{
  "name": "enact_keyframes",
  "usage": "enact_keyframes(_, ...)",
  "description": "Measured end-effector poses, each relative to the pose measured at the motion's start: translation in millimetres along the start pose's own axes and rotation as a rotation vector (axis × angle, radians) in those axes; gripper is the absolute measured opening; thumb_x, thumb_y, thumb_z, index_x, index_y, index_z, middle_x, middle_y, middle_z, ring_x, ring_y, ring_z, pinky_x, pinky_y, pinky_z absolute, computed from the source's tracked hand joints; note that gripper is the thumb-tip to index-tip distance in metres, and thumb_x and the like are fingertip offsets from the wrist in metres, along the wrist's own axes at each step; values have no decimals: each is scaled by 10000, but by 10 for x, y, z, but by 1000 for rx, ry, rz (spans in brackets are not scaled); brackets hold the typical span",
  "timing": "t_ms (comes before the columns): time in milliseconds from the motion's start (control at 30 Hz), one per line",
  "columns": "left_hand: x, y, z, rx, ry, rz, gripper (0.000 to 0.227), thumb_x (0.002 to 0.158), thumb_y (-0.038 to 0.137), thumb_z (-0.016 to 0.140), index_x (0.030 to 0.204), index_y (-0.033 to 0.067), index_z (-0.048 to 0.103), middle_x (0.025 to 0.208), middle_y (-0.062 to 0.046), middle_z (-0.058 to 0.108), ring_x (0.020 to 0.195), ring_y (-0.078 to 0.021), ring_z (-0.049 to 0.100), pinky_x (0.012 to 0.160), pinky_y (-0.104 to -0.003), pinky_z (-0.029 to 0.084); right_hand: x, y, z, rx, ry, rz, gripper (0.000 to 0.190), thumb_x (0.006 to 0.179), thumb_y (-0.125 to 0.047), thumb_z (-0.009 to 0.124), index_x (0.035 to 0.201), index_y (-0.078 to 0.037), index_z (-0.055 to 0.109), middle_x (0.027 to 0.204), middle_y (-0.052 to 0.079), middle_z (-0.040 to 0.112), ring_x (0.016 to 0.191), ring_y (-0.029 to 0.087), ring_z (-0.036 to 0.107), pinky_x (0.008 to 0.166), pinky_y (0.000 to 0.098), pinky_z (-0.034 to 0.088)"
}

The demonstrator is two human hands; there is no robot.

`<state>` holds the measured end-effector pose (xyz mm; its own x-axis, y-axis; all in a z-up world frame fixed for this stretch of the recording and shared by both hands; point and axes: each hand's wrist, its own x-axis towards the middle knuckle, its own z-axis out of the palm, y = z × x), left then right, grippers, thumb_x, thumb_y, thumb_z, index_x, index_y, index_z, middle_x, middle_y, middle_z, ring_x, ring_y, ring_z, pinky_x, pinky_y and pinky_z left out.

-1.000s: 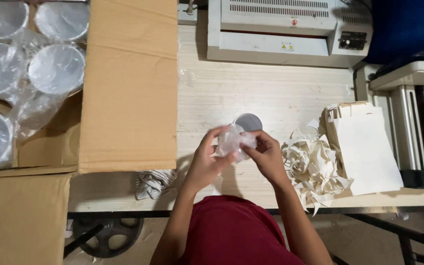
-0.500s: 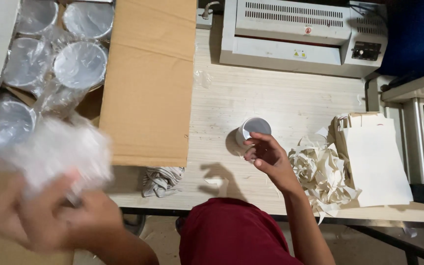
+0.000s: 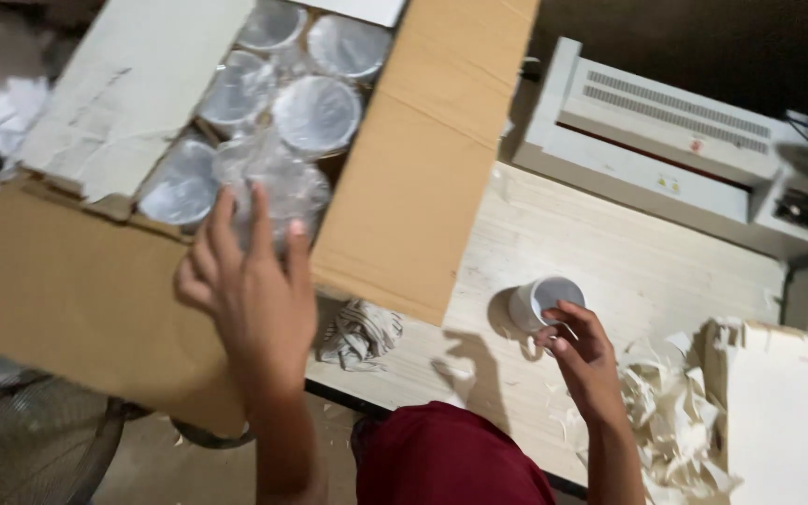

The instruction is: The person unpacks white mugs from a cardboard box, removes plastic wrapping, and wipes each mug with a striped cloth. The person handles the mugs one at a time, wiping the exterior and interior surfaces before placing them on the table.

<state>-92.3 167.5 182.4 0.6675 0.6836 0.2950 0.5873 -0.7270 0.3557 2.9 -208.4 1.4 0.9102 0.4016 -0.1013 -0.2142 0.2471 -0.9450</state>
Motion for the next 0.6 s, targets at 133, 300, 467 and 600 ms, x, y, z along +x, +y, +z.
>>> enact_keyframes(133,-26,44,-107,57,88,58,641,1046,487,544,1574,143,428,1653,-230,283,1478,-387,274,1162,-616,194,42,123,-57,7,-15,15,532,936,-98,676,1439,-42,512,1326,144,608,1031,238,631,920,399,511)
enact_keyframes(300,-65,63,-182,-173,73,164,840,1012,547,536,1620,22,291,1600,-299,307,1422,-421,390,1138,-591,299,65,142,-15,-53,56,112,523,924,-67,640,1431,-42,510,1350,148,604,1048,223,637,952,398,520)
enact_keyframes(467,-51,71,-89,-87,-8,273,678,1028,566,484,1472,54,508,1358,-203,581,1296,-356,537,1145,-521,338,97,252,-10,-53,30,107,506,944,-48,629,1437,-31,516,1349,145,606,1035,210,629,952,386,514)
enact_keyframes(600,81,297,-232,105,-242,149,675,1023,643,412,1188,62,714,1110,-157,732,1153,-303,620,1135,-493,330,93,284,86,-68,26,141,491,942,-53,634,1421,-30,531,1305,145,613,1013,217,642,938,387,518)
